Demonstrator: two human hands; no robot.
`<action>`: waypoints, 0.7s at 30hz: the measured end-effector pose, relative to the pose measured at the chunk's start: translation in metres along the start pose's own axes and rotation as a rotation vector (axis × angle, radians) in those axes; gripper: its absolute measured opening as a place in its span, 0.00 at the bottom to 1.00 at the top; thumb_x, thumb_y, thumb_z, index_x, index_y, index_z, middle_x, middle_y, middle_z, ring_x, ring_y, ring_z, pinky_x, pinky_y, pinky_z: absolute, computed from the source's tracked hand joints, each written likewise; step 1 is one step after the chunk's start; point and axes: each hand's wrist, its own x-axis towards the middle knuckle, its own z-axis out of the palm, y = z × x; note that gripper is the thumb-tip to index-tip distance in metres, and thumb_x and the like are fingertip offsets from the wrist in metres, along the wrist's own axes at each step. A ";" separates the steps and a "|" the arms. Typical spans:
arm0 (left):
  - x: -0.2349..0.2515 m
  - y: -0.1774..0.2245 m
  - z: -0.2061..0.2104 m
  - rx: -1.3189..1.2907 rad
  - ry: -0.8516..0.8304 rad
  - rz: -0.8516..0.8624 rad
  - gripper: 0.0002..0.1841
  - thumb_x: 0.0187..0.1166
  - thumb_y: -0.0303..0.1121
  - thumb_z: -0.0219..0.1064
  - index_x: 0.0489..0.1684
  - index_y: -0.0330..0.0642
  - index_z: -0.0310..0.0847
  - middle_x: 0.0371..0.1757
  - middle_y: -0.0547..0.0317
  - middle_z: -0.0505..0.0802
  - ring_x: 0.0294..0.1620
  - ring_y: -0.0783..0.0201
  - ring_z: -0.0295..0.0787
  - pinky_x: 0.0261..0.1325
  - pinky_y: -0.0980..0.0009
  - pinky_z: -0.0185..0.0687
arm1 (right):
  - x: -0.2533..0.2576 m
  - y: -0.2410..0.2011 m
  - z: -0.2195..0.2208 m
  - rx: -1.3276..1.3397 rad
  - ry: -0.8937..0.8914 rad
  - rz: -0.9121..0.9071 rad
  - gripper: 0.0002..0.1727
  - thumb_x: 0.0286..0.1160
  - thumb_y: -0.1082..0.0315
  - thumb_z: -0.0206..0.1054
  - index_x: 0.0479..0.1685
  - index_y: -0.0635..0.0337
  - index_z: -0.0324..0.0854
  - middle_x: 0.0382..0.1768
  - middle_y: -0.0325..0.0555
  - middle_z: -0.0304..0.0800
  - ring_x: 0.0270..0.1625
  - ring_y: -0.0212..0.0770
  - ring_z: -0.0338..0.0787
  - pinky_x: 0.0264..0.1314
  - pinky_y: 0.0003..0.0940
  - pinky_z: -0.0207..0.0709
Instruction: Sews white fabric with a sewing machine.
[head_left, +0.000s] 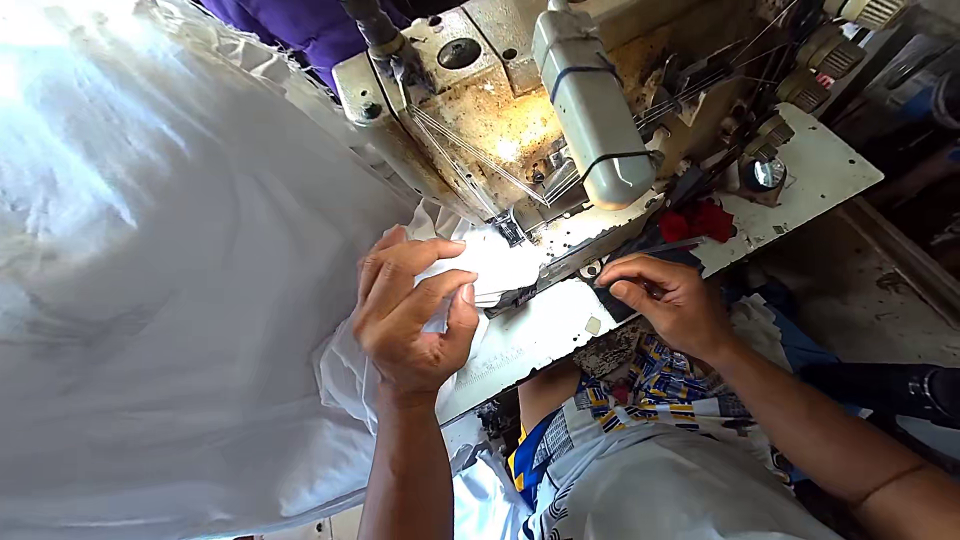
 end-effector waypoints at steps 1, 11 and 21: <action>0.003 0.002 0.001 0.028 0.026 -0.008 0.11 0.80 0.35 0.64 0.38 0.40 0.93 0.59 0.50 0.93 0.68 0.47 0.86 0.83 0.40 0.69 | -0.003 0.001 -0.007 -0.019 0.006 -0.001 0.08 0.81 0.71 0.68 0.50 0.65 0.90 0.51 0.47 0.93 0.51 0.38 0.92 0.51 0.32 0.90; 0.007 0.005 0.007 0.172 -0.412 -0.224 0.18 0.79 0.54 0.67 0.46 0.52 0.92 0.80 0.52 0.78 0.83 0.49 0.67 0.82 0.48 0.65 | -0.007 -0.005 -0.017 -0.047 -0.025 0.052 0.07 0.81 0.71 0.68 0.49 0.63 0.90 0.41 0.43 0.94 0.40 0.35 0.92 0.43 0.30 0.90; -0.010 0.028 0.014 0.013 -0.383 -0.123 0.10 0.81 0.41 0.70 0.39 0.48 0.94 0.68 0.57 0.89 0.77 0.55 0.79 0.86 0.47 0.65 | 0.022 -0.024 0.001 0.036 -0.157 -0.011 0.09 0.83 0.75 0.64 0.53 0.67 0.88 0.31 0.42 0.90 0.30 0.31 0.87 0.33 0.24 0.85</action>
